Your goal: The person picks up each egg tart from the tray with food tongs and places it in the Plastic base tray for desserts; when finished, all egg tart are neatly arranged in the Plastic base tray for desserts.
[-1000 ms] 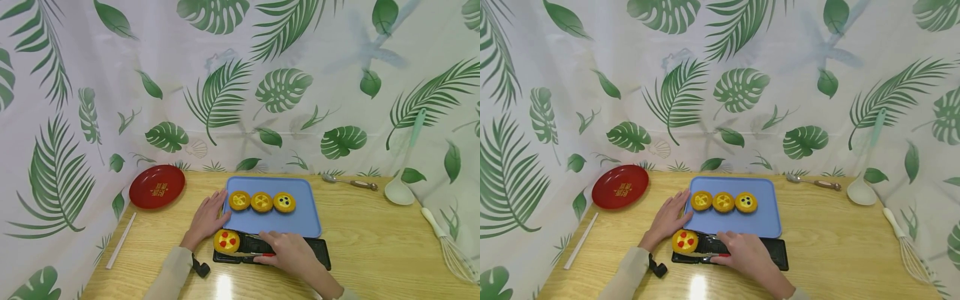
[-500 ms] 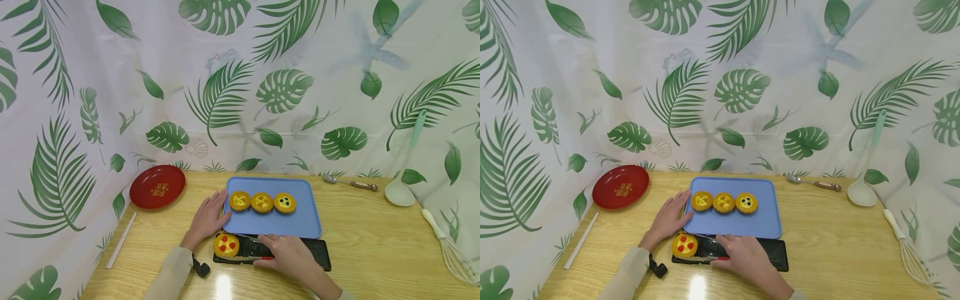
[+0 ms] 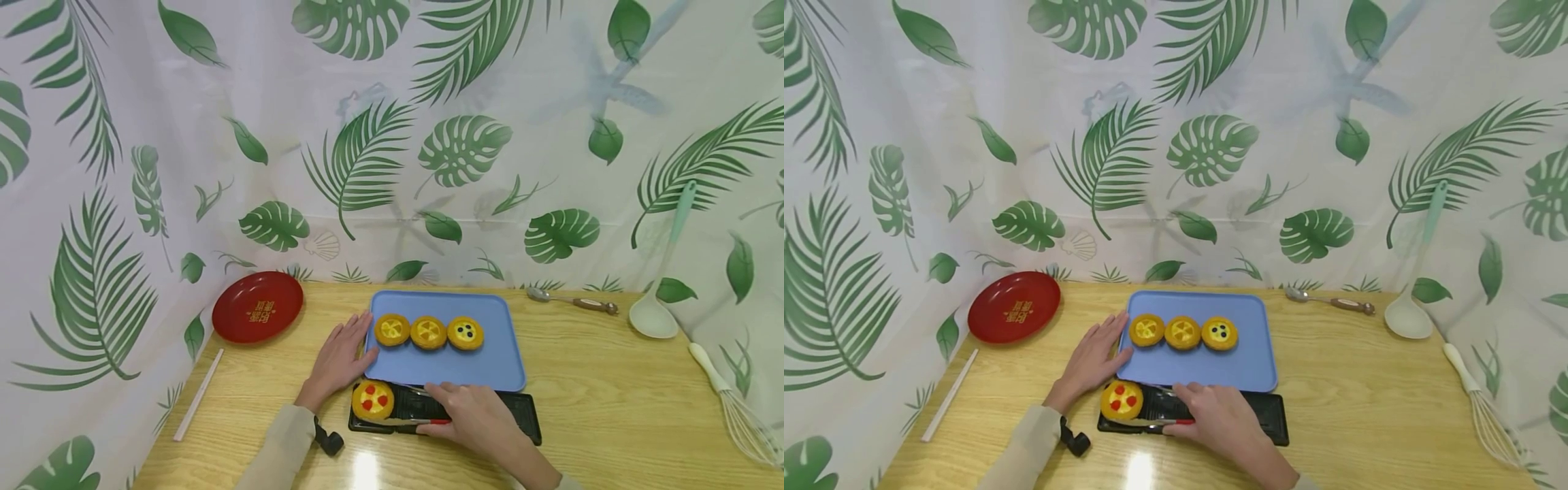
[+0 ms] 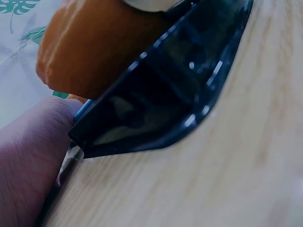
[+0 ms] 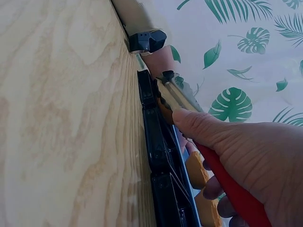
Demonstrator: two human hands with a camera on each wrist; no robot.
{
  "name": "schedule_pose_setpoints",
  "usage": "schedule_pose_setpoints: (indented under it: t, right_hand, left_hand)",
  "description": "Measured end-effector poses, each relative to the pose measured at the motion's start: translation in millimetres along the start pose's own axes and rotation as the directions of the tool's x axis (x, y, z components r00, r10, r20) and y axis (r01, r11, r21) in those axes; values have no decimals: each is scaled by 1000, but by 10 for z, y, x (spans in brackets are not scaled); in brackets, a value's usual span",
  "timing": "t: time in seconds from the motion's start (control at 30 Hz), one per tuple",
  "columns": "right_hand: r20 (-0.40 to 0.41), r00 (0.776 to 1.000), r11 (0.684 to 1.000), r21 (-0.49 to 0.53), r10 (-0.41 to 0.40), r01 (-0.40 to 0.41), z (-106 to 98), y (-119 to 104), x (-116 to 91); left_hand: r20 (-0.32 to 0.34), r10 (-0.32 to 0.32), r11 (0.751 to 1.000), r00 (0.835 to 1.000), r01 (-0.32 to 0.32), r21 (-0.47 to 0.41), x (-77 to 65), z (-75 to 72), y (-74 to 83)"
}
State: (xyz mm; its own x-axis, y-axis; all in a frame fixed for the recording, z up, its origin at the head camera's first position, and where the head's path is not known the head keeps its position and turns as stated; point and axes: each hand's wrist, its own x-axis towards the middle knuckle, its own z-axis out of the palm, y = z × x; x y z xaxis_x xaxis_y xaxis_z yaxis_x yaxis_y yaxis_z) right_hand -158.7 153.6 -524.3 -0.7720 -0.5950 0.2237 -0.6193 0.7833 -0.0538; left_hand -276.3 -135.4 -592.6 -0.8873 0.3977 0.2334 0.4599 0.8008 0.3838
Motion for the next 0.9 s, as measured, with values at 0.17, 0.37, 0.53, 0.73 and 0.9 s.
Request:
schedule_pose_setpoints:
  t: [0.17, 0.37, 0.53, 0.73, 0.9]
  right_hand:
    - [30, 999, 1000, 16, 11, -11, 1, -4, -3]
    - [40, 999, 999, 22, 24, -25, 2, -5, 3]
    - [38, 999, 999, 41, 25, -27, 7, -4, 3]
    - [30, 999, 998, 57, 29, -31, 9, -18, 4]
    - [23, 1000, 998, 50, 22, -23, -5, -25, 4]
  left_hand:
    - [-8, 4, 1000, 1000, -4, 6, -3, 14, -2]
    - [1, -3, 1000, 1000, 3, 10, 1, 13, -2]
    - [8, -7, 1000, 1000, 7, 7, 2, 6, -1]
    - [6, -6, 1000, 1000, 6, 12, 9, 3, 1]
    - [6, -4, 1000, 1000, 4, 19, 10, 6, -6]
